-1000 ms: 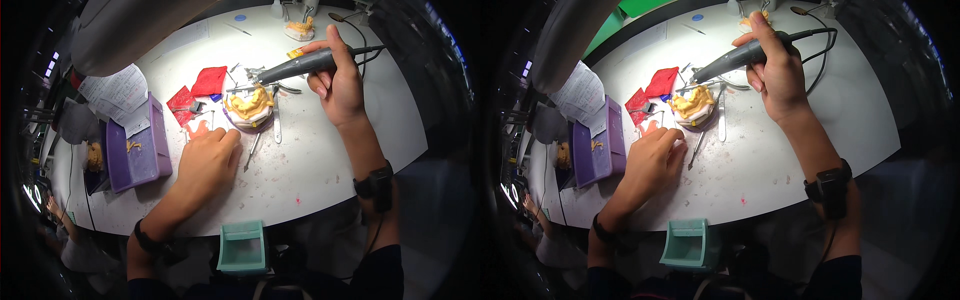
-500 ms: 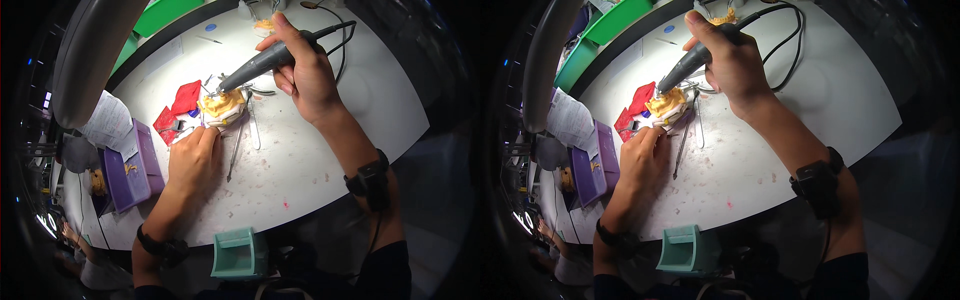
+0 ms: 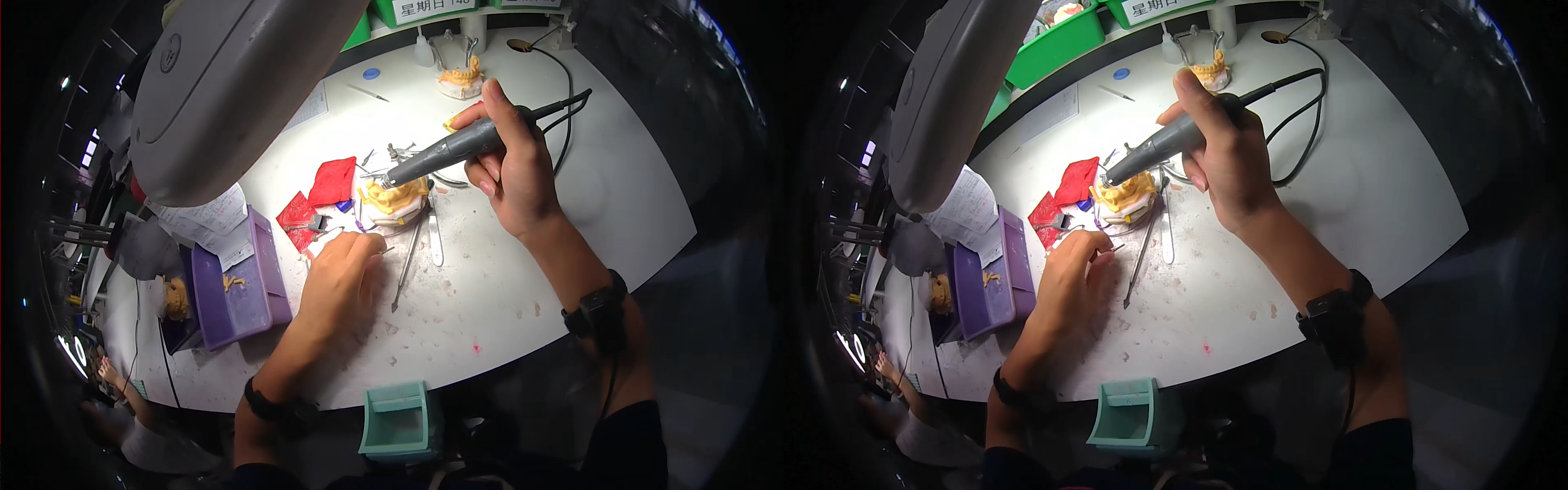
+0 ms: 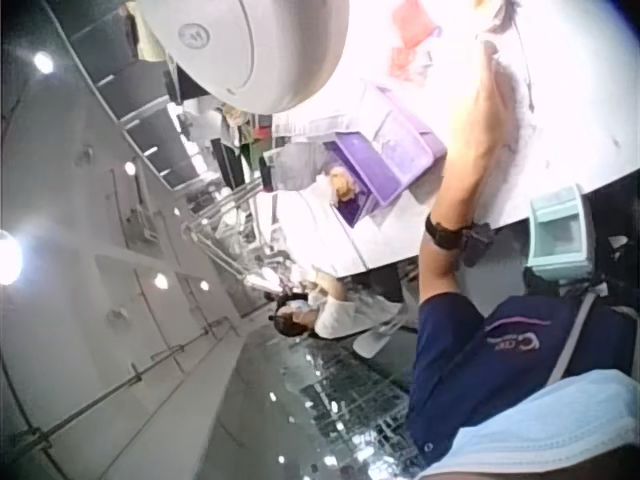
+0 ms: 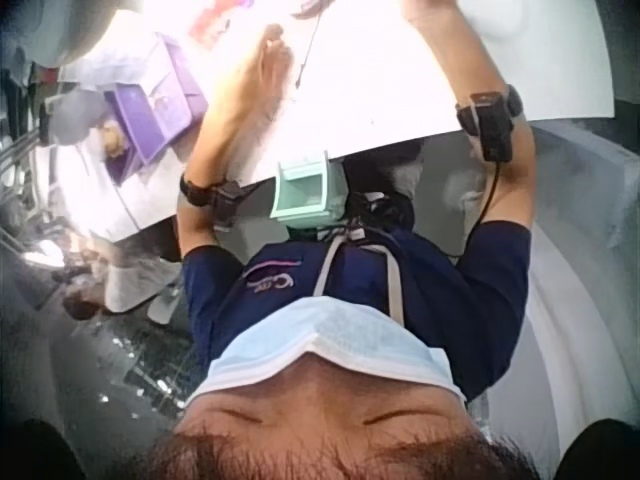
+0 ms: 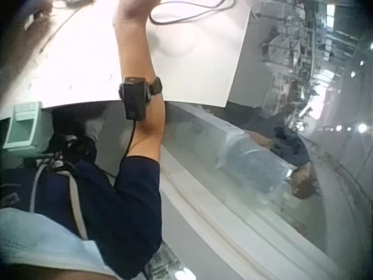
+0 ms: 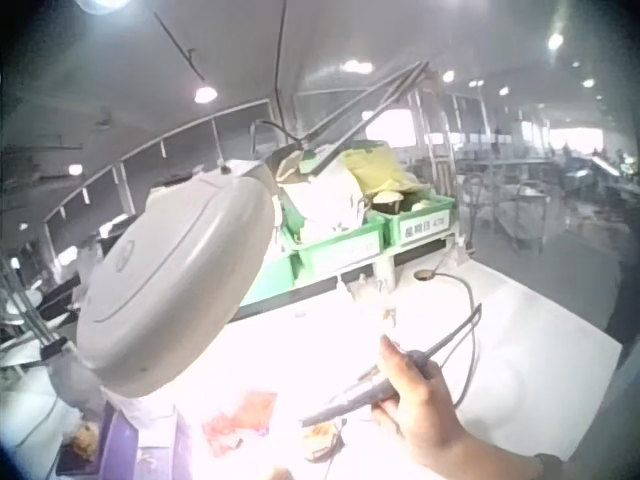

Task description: The recorder is using a handheld grinding tool to refine the shape of a pink dental prosthetic (denture base).

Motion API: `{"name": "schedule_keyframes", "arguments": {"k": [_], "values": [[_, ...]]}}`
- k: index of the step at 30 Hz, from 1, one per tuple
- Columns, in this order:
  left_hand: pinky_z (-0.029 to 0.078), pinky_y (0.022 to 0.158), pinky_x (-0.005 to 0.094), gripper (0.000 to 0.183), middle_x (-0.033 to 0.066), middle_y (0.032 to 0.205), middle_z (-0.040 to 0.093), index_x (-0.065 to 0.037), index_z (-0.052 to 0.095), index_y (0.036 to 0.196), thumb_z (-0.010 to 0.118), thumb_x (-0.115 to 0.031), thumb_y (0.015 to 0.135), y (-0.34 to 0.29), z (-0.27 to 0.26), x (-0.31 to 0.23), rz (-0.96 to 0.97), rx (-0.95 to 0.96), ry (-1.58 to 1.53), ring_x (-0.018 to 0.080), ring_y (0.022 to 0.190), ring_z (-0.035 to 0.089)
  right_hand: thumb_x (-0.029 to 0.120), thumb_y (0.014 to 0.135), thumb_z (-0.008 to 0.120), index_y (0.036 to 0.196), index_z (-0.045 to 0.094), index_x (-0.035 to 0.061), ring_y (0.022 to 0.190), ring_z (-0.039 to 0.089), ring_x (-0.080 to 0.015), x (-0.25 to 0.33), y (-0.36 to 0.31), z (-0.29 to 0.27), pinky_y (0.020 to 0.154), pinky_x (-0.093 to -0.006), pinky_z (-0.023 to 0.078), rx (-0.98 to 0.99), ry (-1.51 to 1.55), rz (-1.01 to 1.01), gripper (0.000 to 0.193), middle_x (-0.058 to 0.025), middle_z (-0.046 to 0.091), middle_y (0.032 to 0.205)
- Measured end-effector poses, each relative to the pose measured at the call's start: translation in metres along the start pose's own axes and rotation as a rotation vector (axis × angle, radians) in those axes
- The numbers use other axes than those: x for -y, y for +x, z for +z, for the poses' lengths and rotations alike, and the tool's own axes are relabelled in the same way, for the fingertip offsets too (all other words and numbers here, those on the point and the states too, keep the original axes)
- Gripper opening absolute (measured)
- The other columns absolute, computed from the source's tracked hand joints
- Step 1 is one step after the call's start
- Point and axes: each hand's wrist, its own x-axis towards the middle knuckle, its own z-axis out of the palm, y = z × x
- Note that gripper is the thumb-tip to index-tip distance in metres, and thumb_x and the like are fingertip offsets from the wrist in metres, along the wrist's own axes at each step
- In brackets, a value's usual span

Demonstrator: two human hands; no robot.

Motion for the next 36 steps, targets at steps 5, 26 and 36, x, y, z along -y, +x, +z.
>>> {"name": "schedule_keyframes", "arguments": {"k": [5, 26, 36], "values": [[0.049, 0.064, 0.0309, 0.02, 0.0116, 0.083, 0.063, -0.001, 0.052, 0.094, 0.068, 0.006, 0.084, -0.011, -0.013, 0.005, 0.033, -0.35, -0.143, 0.0208, 0.07, 0.061, 0.055, 0.094, 0.055, 0.08, 0.063, -0.001, 0.036, 0.028, -0.0051, -0.008, -0.013, 0.008, 0.035, -0.0211, 0.024, 0.112, 0.149, 0.07, 0.058, -0.0001, 0.044, 0.054], [0.051, 0.062, 0.0321, 0.024, 0.0136, 0.081, 0.061, -0.002, 0.05, 0.087, 0.067, 0.013, 0.08, -0.021, -0.021, 0.005, 0.154, -0.358, -0.161, 0.0249, 0.07, 0.061, 0.053, 0.099, 0.046, 0.082, 0.062, 0.002, 0.036, 0.03, -0.0066, -0.018, -0.026, 0.017, 0.036, -0.022, 0.025, 0.187, 0.07, 0.103, 0.056, -0.004, 0.05, 0.055], [0.052, 0.062, 0.031, 0.024, 0.014, 0.081, 0.062, -0.002, 0.05, 0.088, 0.067, 0.013, 0.08, -0.023, -0.022, 0.012, 0.143, -0.374, -0.14, 0.0251, 0.07, 0.063, 0.054, 0.099, 0.045, 0.083, 0.061, 0.003, 0.036, 0.031, -0.0066, -0.019, -0.023, 0.015, 0.036, -0.0214, 0.025, 0.166, 0.11, 0.093, 0.056, -0.0043, 0.051, 0.055]]}}
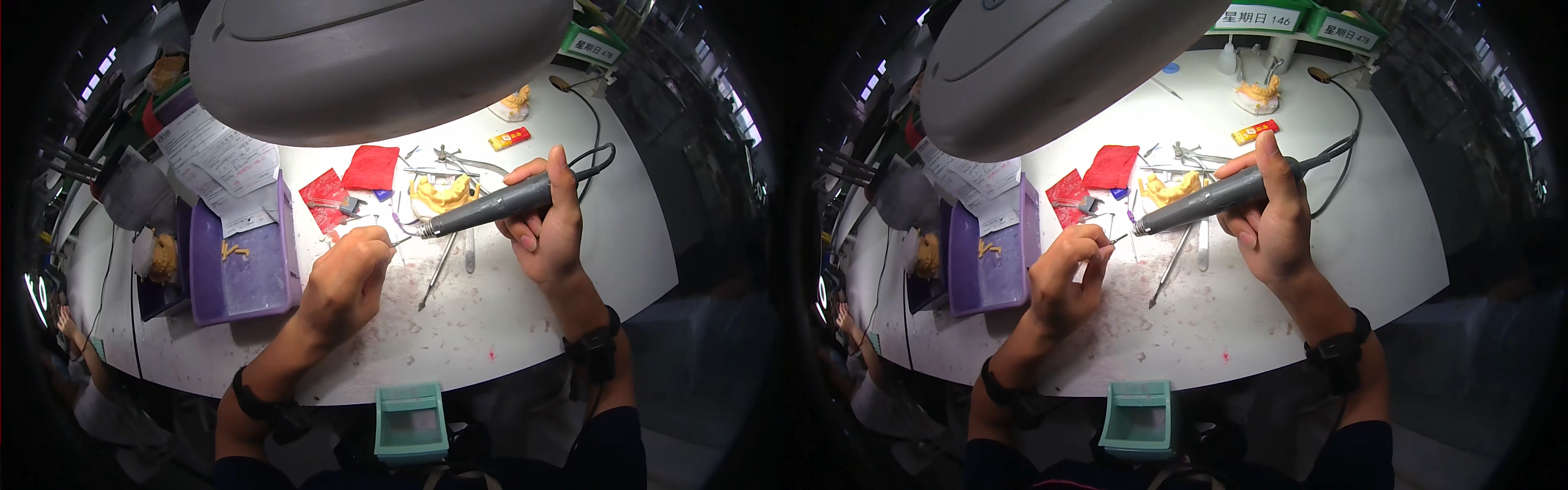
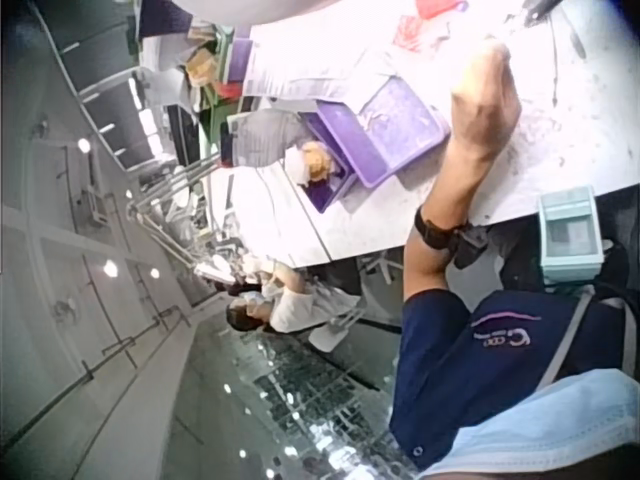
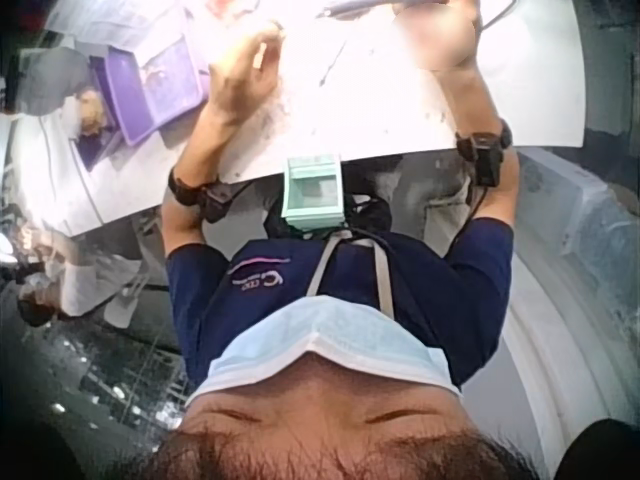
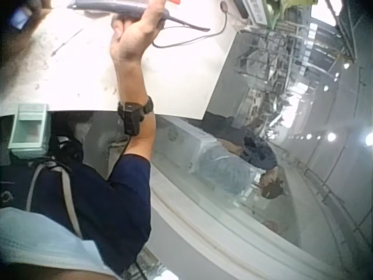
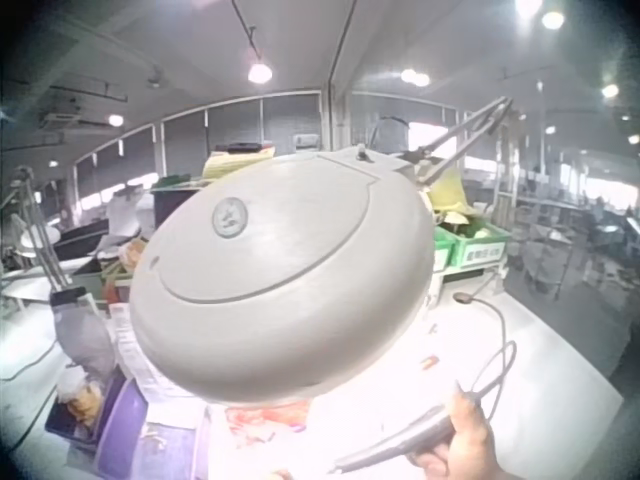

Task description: The recorder is using a handheld grinding tool to refine the shape of a pink dental prosthetic (denture base).

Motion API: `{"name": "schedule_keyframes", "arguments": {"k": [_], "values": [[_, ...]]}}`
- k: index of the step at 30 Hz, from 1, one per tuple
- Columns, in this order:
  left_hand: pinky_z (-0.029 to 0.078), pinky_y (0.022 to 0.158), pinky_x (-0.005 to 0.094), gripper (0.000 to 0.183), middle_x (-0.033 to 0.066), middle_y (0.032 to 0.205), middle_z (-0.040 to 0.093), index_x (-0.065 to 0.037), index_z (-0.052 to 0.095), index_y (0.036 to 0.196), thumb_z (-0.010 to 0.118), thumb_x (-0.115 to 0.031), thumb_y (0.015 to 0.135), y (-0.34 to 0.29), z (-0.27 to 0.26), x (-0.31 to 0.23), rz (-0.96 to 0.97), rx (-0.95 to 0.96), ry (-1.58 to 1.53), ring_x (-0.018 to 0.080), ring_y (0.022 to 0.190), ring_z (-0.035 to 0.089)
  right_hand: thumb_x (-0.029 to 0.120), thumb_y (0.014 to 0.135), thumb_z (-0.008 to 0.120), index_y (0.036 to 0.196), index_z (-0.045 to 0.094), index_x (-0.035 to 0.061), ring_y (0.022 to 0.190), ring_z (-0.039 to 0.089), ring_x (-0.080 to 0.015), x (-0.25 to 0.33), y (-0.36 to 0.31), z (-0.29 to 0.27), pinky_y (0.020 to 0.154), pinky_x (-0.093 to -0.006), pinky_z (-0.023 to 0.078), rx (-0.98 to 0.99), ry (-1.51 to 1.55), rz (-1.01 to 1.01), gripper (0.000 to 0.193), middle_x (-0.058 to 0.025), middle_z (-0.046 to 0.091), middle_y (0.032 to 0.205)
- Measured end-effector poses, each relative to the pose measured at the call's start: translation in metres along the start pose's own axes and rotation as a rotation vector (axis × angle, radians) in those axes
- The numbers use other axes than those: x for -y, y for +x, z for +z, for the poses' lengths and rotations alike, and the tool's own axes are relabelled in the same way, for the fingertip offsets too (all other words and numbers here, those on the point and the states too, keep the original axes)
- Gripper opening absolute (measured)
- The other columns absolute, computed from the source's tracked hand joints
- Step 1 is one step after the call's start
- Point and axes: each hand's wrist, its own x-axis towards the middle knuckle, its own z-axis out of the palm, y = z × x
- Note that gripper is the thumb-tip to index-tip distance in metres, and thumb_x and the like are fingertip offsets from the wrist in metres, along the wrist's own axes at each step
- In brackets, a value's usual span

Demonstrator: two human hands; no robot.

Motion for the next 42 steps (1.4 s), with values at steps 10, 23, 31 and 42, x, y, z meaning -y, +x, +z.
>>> {"name": "schedule_keyframes", "arguments": {"k": [10, 23, 31, 42], "values": [[0.052, 0.062, 0.0312, 0.025, 0.0136, 0.082, 0.063, -0.002, 0.052, 0.09, 0.069, 0.013, 0.078, 0.0, 0.003, -0.001, 0.016, -0.007, -0.073, 0.0248, 0.071, 0.064, 0.052, 0.099, 0.047, 0.085, 0.061, 0.0037, 0.036, 0.031, -0.0067, -0.002, -0.003, 0.004, 0.036, -0.0213, 0.026, 0.029, -0.023, 0.033, 0.052, -0.0045, 0.05, 0.055], [0.043, 0.065, 0.0382, 0.019, 0.0108, 0.063, 0.056, -0.002, 0.058, 0.068, 0.068, -0.016, 0.077, 0.016, 0.006, -0.028, -0.259, 0.591, -0.169, 0.0262, 0.066, 0.057, 0.013, 0.078, 0.066, 0.083, 0.067, -0.0026, 0.045, 0.052, -0.0141, -0.004, -0.02, 0.01, 0.043, -0.0247, 0.04, 0.548, -0.266, -0.048, 0.016, -0.0123, 0.064, 0.068], [0.047, 0.072, 0.0392, 0.031, 0.0131, 0.084, 0.063, -0.002, 0.064, 0.101, 0.072, -0.021, 0.077, 0.021, -0.007, -0.03, -0.316, 0.729, -0.334, 0.0276, 0.08, 0.062, 0.031, 0.076, 0.084, 0.111, 0.068, 0.0036, 0.07, 0.07, -0.0201, -0.015, -0.028, 0.034, 0.065, -0.028, 0.053, 0.851, -0.595, -0.369, 0.048, -0.0101, 0.071, 0.083], [0.041, 0.083, 0.0395, 0.023, 0.0111, 0.095, 0.062, -0.005, 0.061, 0.102, 0.069, -0.014, 0.082, 0.003, -0.018, 0.0, -0.221, 0.584, 0.672, 0.0289, 0.098, 0.057, 0.027, 0.082, 0.08, 0.115, 0.061, -0.0018, 0.064, 0.066, -0.0167, -0.024, 0.014, 0.003, 0.061, -0.0282, 0.053, 0.192, -0.744, -0.444, 0.047, -0.0127, 0.069, 0.079]]}}
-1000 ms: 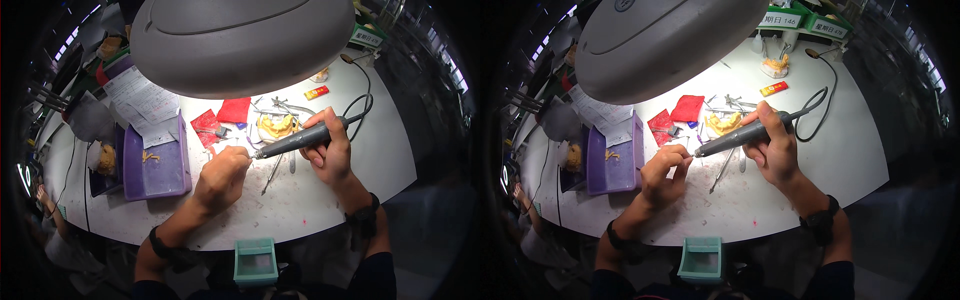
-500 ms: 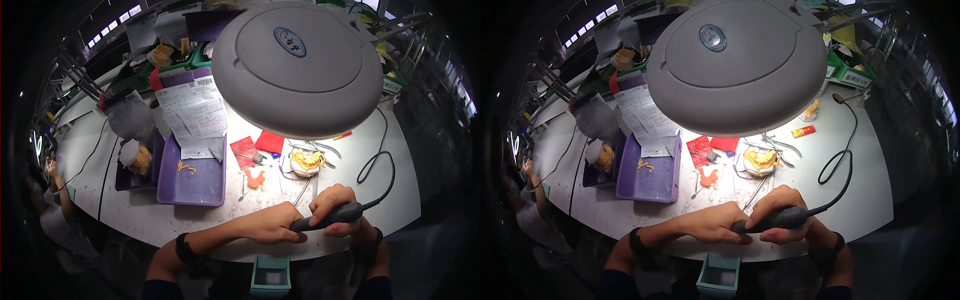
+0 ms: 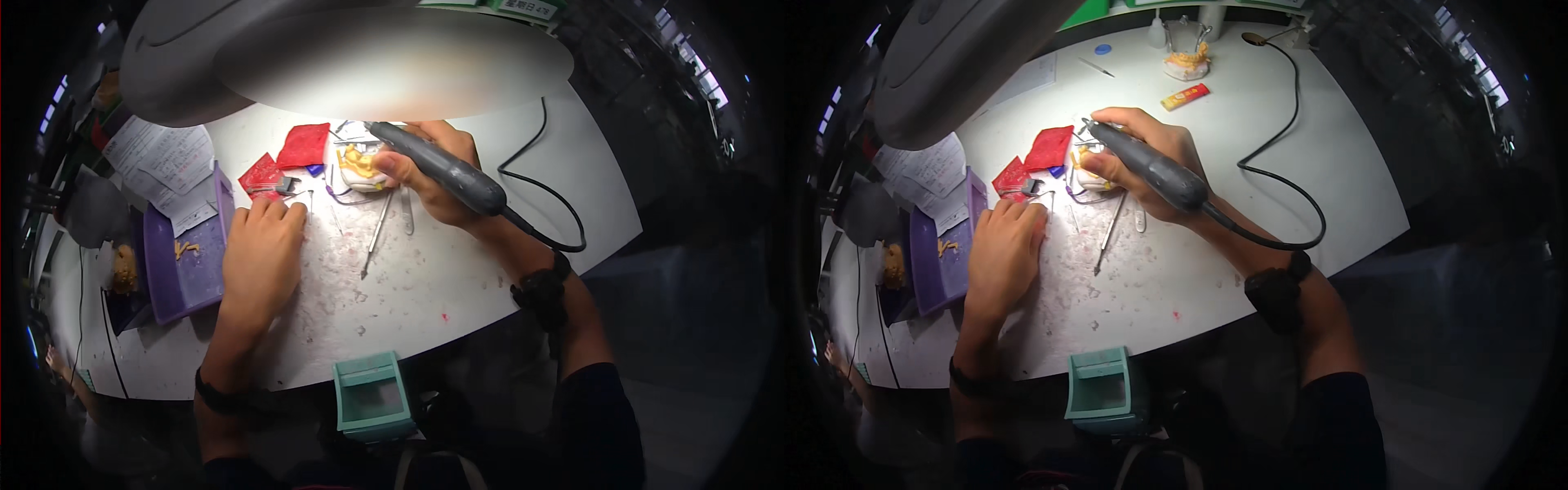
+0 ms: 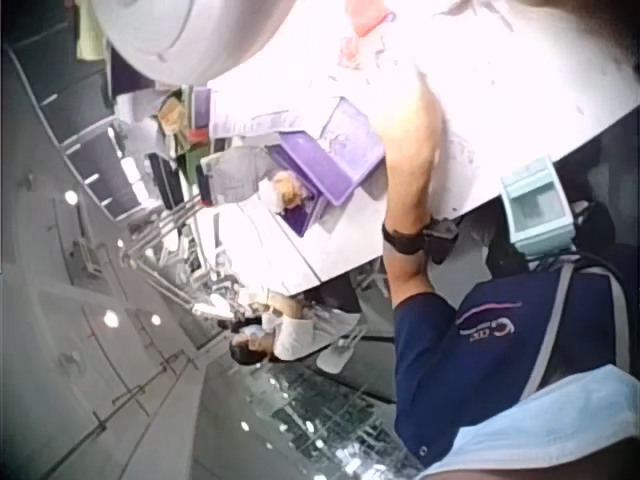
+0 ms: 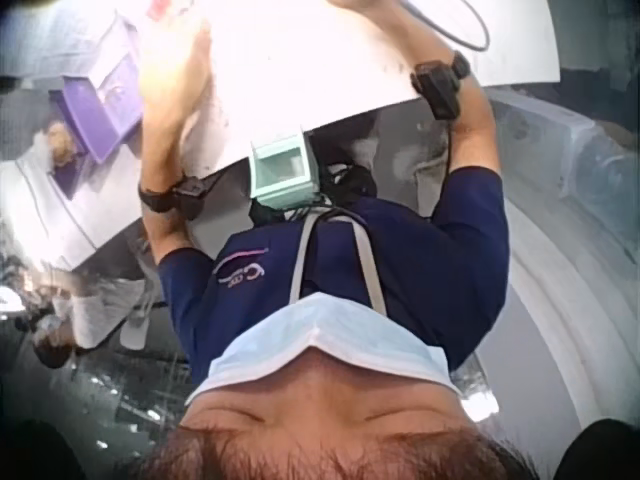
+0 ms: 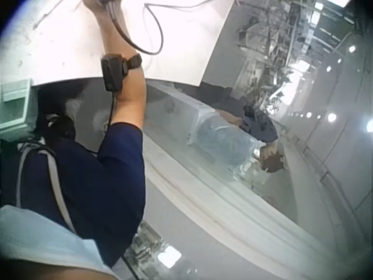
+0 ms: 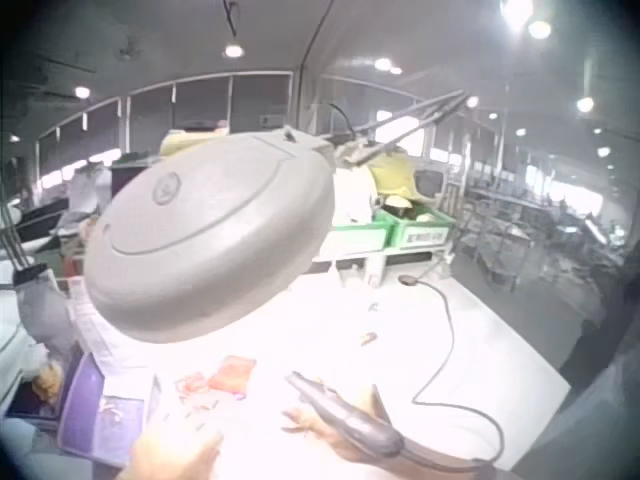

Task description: The recorder is using a handheld grinding tool to refine the shape of a pink dental prosthetic (denture base).

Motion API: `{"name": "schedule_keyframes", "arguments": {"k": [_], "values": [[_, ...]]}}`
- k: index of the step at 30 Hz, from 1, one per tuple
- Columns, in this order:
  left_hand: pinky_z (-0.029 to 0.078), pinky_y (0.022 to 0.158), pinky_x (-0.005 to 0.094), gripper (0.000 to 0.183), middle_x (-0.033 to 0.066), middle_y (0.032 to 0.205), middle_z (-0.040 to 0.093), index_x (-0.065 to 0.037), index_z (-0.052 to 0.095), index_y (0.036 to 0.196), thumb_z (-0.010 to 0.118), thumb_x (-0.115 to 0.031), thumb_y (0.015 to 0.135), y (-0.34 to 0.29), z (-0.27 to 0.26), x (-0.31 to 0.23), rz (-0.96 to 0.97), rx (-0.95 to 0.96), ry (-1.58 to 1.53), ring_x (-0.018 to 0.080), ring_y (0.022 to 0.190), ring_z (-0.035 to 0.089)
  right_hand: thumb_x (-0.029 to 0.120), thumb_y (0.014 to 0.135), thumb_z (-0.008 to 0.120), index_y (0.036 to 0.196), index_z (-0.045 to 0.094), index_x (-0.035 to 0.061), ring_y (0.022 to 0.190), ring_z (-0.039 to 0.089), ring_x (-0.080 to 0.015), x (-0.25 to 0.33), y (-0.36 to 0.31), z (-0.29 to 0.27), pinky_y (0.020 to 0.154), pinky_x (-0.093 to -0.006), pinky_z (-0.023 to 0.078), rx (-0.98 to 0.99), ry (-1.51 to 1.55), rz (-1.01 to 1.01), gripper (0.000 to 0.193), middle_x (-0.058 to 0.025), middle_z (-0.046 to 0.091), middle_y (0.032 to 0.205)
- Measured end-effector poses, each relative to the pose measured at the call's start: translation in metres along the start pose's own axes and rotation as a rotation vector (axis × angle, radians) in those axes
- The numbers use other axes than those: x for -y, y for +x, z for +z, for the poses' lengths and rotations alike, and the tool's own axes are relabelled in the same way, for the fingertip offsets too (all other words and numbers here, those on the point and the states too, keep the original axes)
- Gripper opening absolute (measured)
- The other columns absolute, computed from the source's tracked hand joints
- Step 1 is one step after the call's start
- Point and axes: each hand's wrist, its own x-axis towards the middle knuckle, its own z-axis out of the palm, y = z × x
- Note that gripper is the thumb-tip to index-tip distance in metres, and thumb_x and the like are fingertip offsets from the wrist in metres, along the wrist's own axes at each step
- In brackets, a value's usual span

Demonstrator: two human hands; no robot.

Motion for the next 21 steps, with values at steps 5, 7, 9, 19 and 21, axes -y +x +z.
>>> {"name": "schedule_keyframes", "arguments": {"k": [5, 7, 9, 19, 21], "values": [[0.044, 0.088, 0.0413, 0.03, 0.015, 0.096, 0.062, -0.003, 0.063, 0.107, 0.063, -0.001, 0.077, 0.009, 0.002, -0.019, 0.096, -0.231, -0.076, 0.0325, 0.102, 0.058, 0.032, 0.09, 0.071, 0.117, 0.057, 0.0016, 0.069, 0.065, -0.0106, -0.016, 0.006, -0.021, 0.061, -0.023, 0.054, -0.114, -0.028, -0.155, 0.043, -0.0091, 0.065, 0.085], [0.045, 0.089, 0.0415, 0.037, 0.0169, 0.097, 0.06, -0.003, 0.063, 0.11, 0.06, 0.004, 0.074, 0.009, -0.003, -0.028, 0.154, -0.26, -0.268, 0.034, 0.102, 0.058, 0.036, 0.088, 0.073, 0.114, 0.058, 0.0022, 0.065, 0.062, -0.0112, -0.017, 0.012, -0.021, 0.059, -0.0245, 0.051, -0.219, -0.1, -0.27, 0.045, -0.0075, 0.063, 0.079], [0.047, 0.089, 0.0415, 0.042, 0.0184, 0.099, 0.058, -0.002, 0.062, 0.113, 0.056, 0.006, 0.073, 0.006, -0.01, -0.048, 0.188, -0.173, -0.588, 0.0353, 0.102, 0.058, 0.032, 0.086, 0.077, 0.11, 0.059, 0.0022, 0.064, 0.06, -0.0136, -0.02, 0.016, -0.02, 0.059, -0.0272, 0.049, -0.313, -0.212, -0.357, 0.043, -0.0084, 0.062, 0.076], [0.04, 0.052, 0.0242, 0.053, 0.0014, 0.058, 0.052, 0.001, 0.069, 0.084, 0.069, -0.052, 0.086, 0.035, -0.044, -0.159, -0.192, 0.664, -1.24, 0.0074, 0.054, 0.051, 0.023, 0.079, 0.078, 0.104, 0.061, 0.0031, 0.07, 0.064, -0.0299, -0.024, 0.043, -0.018, 0.063, -0.0386, 0.052, -0.597, -0.617, -0.333, 0.036, -0.0156, 0.064, 0.087], [0.04, 0.051, 0.0245, 0.052, 0.0004, 0.058, 0.052, 0.0, 0.069, 0.083, 0.07, -0.052, 0.085, 0.038, -0.027, -0.172, -0.239, 0.57, -1.404, 0.0075, 0.055, 0.051, 0.025, 0.08, 0.076, 0.105, 0.061, 0.0049, 0.072, 0.064, -0.0307, -0.014, 0.044, -0.02, 0.065, -0.039, 0.052, -0.607, -0.711, -0.299, 0.036, -0.016, 0.064, 0.089]]}}
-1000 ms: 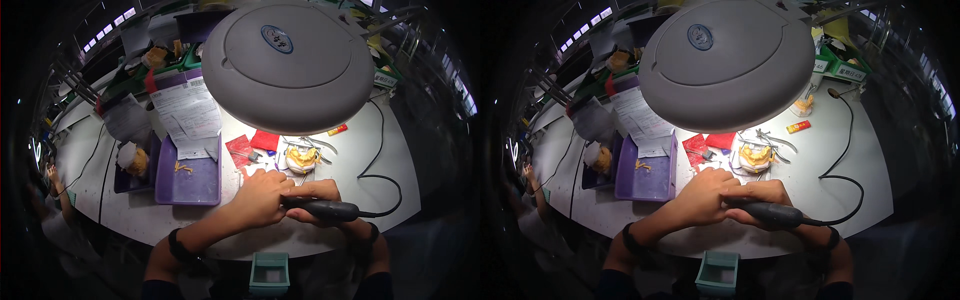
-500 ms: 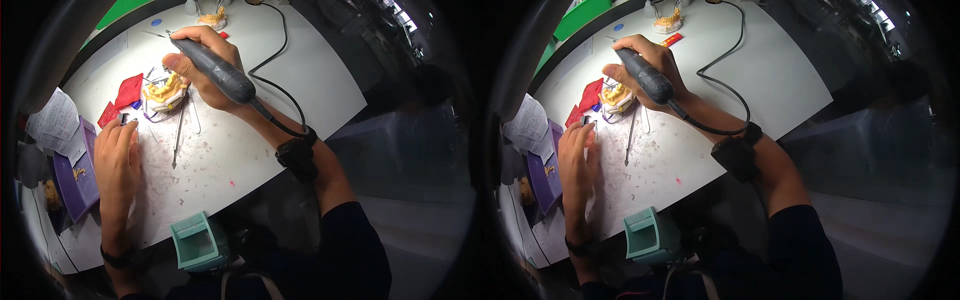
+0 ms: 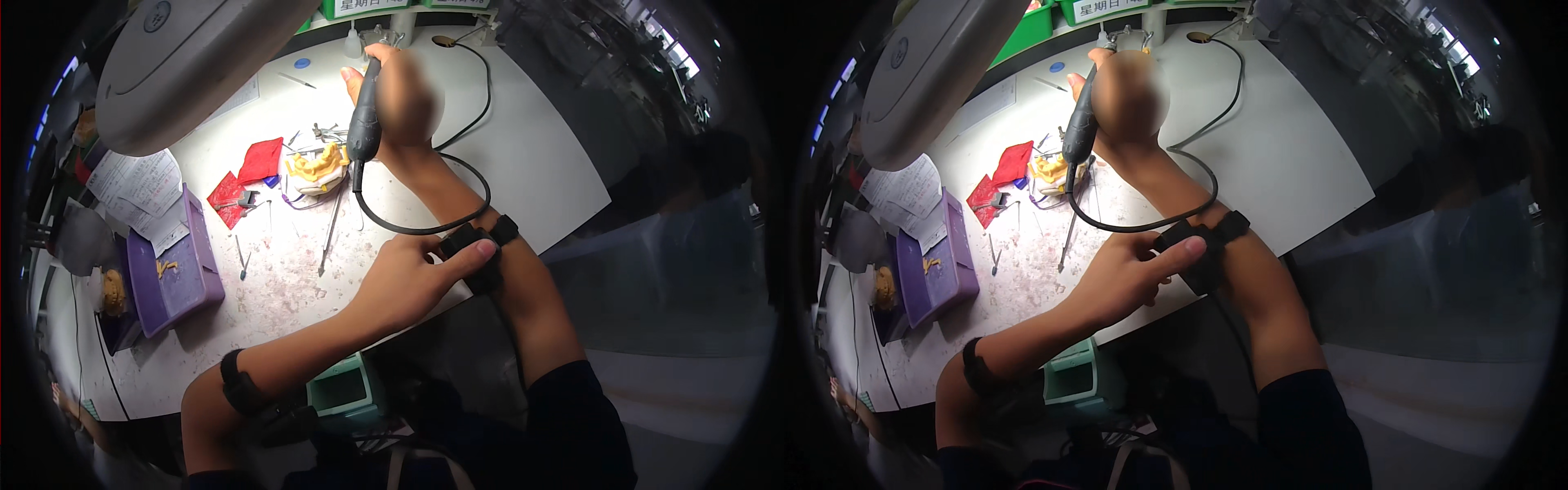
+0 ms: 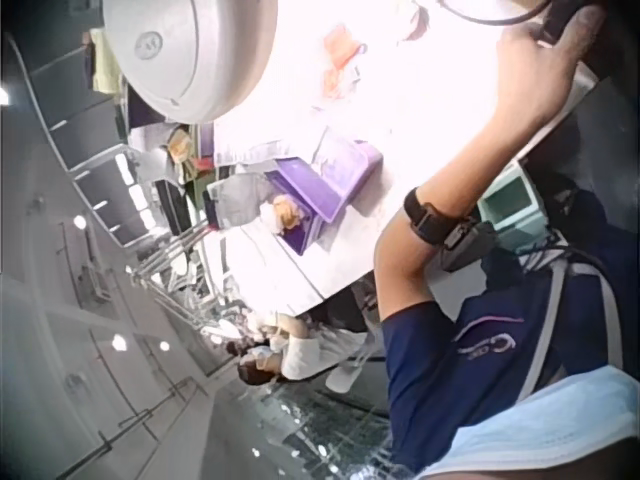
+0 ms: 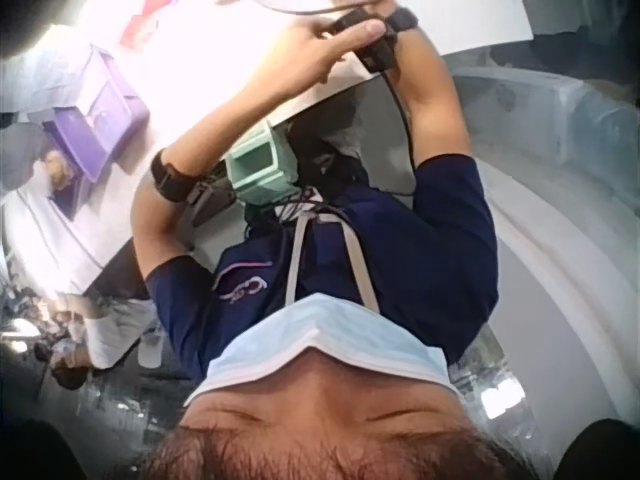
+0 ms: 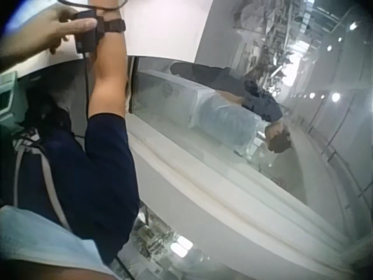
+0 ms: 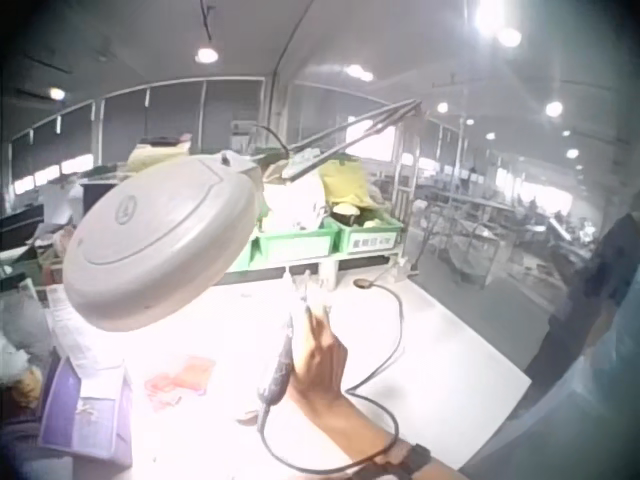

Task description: The recorder is using a handheld grinding tool to refine the shape of a pink dental prosthetic (denture base).

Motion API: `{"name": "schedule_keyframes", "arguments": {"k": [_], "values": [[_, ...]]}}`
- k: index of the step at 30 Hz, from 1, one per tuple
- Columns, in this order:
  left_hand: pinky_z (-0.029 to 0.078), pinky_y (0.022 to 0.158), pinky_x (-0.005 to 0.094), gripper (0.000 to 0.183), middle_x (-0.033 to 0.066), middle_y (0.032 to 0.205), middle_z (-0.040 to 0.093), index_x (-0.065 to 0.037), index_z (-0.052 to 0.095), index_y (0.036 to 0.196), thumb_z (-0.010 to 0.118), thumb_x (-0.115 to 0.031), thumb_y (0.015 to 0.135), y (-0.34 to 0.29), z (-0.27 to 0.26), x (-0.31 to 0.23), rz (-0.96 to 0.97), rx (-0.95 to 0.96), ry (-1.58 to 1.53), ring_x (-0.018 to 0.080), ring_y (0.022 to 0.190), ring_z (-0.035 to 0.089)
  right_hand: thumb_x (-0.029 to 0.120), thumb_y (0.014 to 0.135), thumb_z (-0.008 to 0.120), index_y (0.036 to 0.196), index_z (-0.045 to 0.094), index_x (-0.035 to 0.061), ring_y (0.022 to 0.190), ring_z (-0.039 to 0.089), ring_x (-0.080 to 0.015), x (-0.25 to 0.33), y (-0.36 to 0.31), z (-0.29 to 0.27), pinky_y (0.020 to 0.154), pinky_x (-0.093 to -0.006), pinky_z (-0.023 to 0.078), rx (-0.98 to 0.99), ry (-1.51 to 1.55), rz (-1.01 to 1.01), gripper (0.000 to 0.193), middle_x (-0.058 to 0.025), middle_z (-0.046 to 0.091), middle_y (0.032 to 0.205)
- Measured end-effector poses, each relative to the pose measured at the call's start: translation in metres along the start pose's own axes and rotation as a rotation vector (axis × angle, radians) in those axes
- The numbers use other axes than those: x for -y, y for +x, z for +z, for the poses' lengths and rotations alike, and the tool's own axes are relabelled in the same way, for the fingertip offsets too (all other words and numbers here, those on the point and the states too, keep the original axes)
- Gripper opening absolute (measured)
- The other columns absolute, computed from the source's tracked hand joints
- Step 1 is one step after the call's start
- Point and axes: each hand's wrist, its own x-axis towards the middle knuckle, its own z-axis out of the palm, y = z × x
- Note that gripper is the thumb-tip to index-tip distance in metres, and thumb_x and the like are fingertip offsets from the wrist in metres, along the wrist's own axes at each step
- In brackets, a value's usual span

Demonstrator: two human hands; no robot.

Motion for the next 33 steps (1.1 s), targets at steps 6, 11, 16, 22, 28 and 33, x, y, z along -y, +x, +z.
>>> {"name": "schedule_keyframes", "arguments": {"k": [6, 11, 16, 22, 28, 33], "values": [[0.045, 0.059, 0.0294, 0.049, 0.0028, 0.064, 0.059, 0.002, 0.069, 0.081, 0.07, -0.047, 0.087, 0.0, -0.008, 0.015, -0.014, 0.118, 0.022, 0.0101, 0.06, 0.054, 0.03, 0.083, 0.075, 0.1, 0.058, 0.0056, 0.069, 0.065, -0.0301, -0.001, 0.013, -0.005, 0.063, -0.0382, 0.051, 0.037, 0.17, 0.232, 0.035, -0.0143, 0.063, 0.079], [0.041, 0.054, 0.0238, 0.042, -0.0023, 0.062, 0.054, -0.003, 0.067, 0.078, 0.071, -0.044, 0.088, -0.001, -0.02, 0.025, 0.07, 0.18, -0.073, 0.0058, 0.058, 0.051, 0.021, 0.089, 0.071, 0.1, 0.056, 0.001, 0.054, 0.049, -0.01, -0.011, 0.026, 0.0, 0.047, -0.0263, 0.039, 0.12, 0.742, 0.812, 0.027, -0.0022, 0.055, 0.073], [0.04, 0.054, 0.0238, 0.041, -0.0021, 0.061, 0.054, -0.002, 0.067, 0.078, 0.072, -0.042, 0.088, -0.003, -0.026, 0.021, 0.095, 0.22, -0.071, 0.0054, 0.058, 0.052, 0.023, 0.089, 0.071, 0.105, 0.053, 0.0026, 0.051, 0.04, -0.0087, 0.027, 0.037, -0.015, 0.044, -0.0243, 0.03, 0.213, 1.006, 1.07, 0.031, -0.0014, 0.048, 0.072], [0.04, 0.053, 0.0238, 0.04, -0.0003, 0.061, 0.057, -0.003, 0.065, 0.075, 0.071, -0.04, 0.09, -0.008, -0.03, 0.032, 0.061, 0.228, -0.267, 0.0055, 0.058, 0.053, 0.025, 0.089, 0.071, 0.1, 0.052, 0.0081, 0.049, 0.042, -0.012, 0.019, 0.037, -0.007, 0.044, -0.0257, 0.028, 0.233, 1.483, 1.433, 0.027, -0.0024, 0.05, 0.071], [0.037, 0.052, 0.0226, 0.039, -0.0028, 0.065, 0.056, -0.004, 0.06, 0.076, 0.074, -0.038, 0.088, -0.031, -0.046, 0.036, 0.099, 0.267, -0.065, 0.0036, 0.059, 0.048, 0.028, 0.097, 0.061, 0.108, 0.053, 0.0076, 0.054, 0.047, -0.0116, 0.037, 0.012, 0.001, 0.05, -0.0245, 0.036, 0.324, 1.309, 1.007, 0.025, -0.0037, 0.053, 0.076], [0.038, 0.063, 0.019, 0.024, -0.0021, 0.082, 0.054, -0.004, 0.054, 0.107, 0.068, -0.007, 0.087, -0.034, -0.099, 0.061, 0.256, 0.062, -0.36, 0.003, 0.072, 0.047, 0.03, 0.099, 0.056, 0.117, 0.05, 0.001, 0.059, 0.055, -0.0139, 0.031, -0.009, -0.013, 0.055, -0.0247, 0.045, 0.513, 1.263, 0.681, 0.034, -0.0076, 0.057, 0.08]]}}
